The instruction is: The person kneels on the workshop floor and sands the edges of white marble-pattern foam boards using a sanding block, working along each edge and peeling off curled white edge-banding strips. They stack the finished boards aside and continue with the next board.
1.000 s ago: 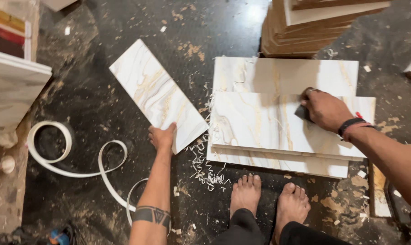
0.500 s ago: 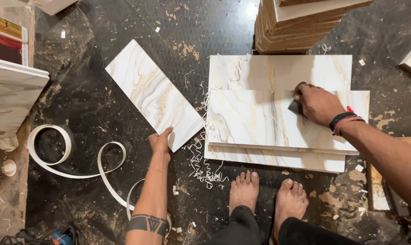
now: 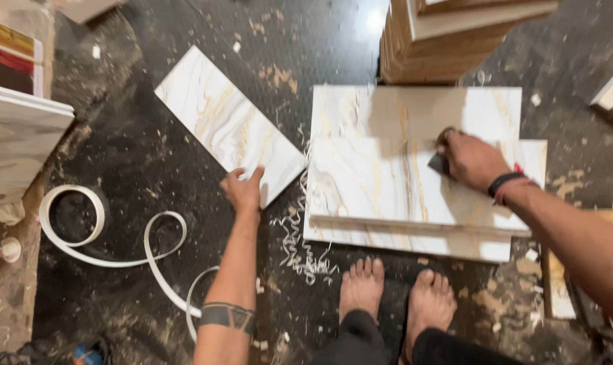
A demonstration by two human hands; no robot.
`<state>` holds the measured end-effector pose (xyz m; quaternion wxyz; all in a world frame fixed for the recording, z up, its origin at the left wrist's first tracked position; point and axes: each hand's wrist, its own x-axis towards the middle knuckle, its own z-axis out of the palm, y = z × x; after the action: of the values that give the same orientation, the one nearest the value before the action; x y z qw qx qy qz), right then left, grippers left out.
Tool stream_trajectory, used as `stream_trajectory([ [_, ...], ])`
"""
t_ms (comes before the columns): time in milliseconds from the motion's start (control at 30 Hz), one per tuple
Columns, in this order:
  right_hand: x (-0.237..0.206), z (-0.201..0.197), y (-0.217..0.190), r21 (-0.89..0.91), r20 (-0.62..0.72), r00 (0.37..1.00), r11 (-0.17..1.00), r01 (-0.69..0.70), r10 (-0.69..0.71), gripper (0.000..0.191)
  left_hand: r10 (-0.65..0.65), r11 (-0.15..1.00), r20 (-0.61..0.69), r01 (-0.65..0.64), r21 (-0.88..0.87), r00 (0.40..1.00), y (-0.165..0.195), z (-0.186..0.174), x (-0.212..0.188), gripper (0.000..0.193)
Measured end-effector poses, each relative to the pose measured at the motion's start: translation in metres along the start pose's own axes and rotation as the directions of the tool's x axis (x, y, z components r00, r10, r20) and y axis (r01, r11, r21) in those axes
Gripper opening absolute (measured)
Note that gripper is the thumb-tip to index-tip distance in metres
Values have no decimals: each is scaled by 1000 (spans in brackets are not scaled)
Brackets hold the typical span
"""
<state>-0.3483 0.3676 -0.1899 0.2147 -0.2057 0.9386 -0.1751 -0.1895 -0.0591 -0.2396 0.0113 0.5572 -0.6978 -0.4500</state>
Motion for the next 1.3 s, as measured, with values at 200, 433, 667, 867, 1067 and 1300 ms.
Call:
stream_trajectory([
  [200,-4,-1,-3,3,-7,999,999,-38,38,27,163,873,-119,-87,481,979,27,17,11,114],
  [433,-6,-7,-8,4,38,997,997,-72,72,29,-37,812,-73,72,580,997,73,63,21,132],
  [667,-8,-7,-8,-1,17,998,998,-57,57,29,-42,795,-36,55,605,998,67,67,25,137],
  [867,-8,-6,-9,14,4,999,999,-33,33,27,-61,769,47,17,639,997,67,71,22,142],
  [1067,-8,-9,-5,31,15,999,999,-35,35,26,55,764,-6,-39,644,998,64,70,11,137],
  [1300,-9,-7,1,21,13,1000,1000,-3,3,26,196,812,97,-217,542,976,31,16,15,130],
])
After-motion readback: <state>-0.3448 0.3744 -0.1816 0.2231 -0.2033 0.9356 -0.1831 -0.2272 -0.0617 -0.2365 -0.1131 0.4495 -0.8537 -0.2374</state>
